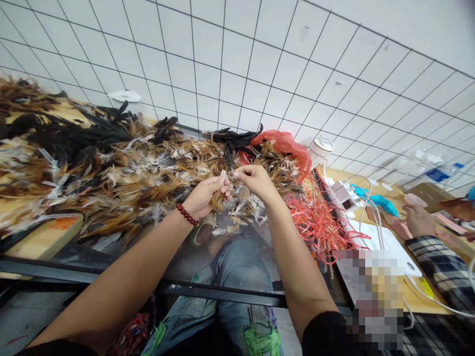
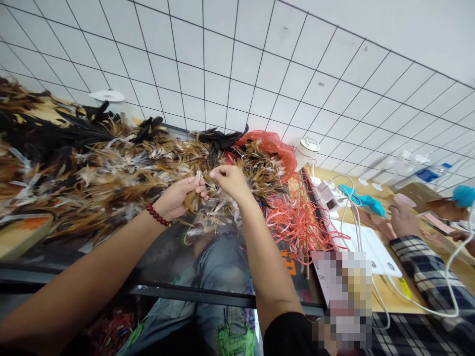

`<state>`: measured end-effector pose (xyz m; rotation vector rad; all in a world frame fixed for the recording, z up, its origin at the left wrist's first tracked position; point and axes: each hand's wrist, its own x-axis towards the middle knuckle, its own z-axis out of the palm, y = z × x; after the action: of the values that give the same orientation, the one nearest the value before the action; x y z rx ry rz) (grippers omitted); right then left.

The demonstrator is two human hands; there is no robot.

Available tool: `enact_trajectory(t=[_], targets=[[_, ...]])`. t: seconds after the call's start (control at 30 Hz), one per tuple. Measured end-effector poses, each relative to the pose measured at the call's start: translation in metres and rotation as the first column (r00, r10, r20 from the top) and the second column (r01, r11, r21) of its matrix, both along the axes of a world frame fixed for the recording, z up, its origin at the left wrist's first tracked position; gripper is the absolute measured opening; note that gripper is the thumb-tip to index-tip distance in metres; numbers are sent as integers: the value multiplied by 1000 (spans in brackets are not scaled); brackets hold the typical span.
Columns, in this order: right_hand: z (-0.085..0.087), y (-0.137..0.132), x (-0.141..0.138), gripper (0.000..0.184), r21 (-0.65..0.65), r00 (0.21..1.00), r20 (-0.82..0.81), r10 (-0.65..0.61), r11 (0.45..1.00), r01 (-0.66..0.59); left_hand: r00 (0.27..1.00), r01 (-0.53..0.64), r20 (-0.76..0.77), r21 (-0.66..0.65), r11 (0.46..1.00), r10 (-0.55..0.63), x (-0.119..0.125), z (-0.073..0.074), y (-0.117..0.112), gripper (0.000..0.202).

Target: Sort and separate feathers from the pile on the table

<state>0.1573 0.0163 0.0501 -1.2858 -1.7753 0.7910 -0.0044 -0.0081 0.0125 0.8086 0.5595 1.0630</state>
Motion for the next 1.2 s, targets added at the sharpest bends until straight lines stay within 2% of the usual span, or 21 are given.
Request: enact_trajectory(t=[0.13,0.3,0.47,0.57,0.63,0.73,0.87,0.97,1.07,1.2], targets=[[-2,0,-2,16,-50,986,-87,143,988,-148,1000,-11,7,12,1000,11,1,-1,1,23],[-2,-3,-5,14,-32,983,-90,157,987,-160,998,-48,-40,68,997,50,3,-5,1,28],[-5,-2,-6,14,-81,975,-131,180,978,-191,995,88,41,-31,996,-87,1,2,-2,22],[-6,-2,-8,15,-91,975,-153,161,980,-176,989,127,81,-73,989,-121,-1,5,-3,18],[-8,-1,-9,17,-88,975,-158,154,982,-170,992,108,72,-73,992,-103,-1,4,-2,18],[-8,2,-6,19,-51,981,-135,137,988,-145,1000,0,16,-30,1000,0,1,-1,0,22],[-6,2,0,20,139,996,-17,84,987,-81,991,-131,-22,33,991,131,4,-5,1,25],[-3,-4,0,34,270,963,209,168,937,-222,989,-149,-6,35,988,149,4,-5,1,26],[-3,-9,-4,44,243,887,416,197,916,-318,991,-133,24,32,991,133,4,-5,1,28],[-3,-10,-5,46,211,848,505,162,929,-304,992,-124,31,30,992,123,4,-5,1,25]])
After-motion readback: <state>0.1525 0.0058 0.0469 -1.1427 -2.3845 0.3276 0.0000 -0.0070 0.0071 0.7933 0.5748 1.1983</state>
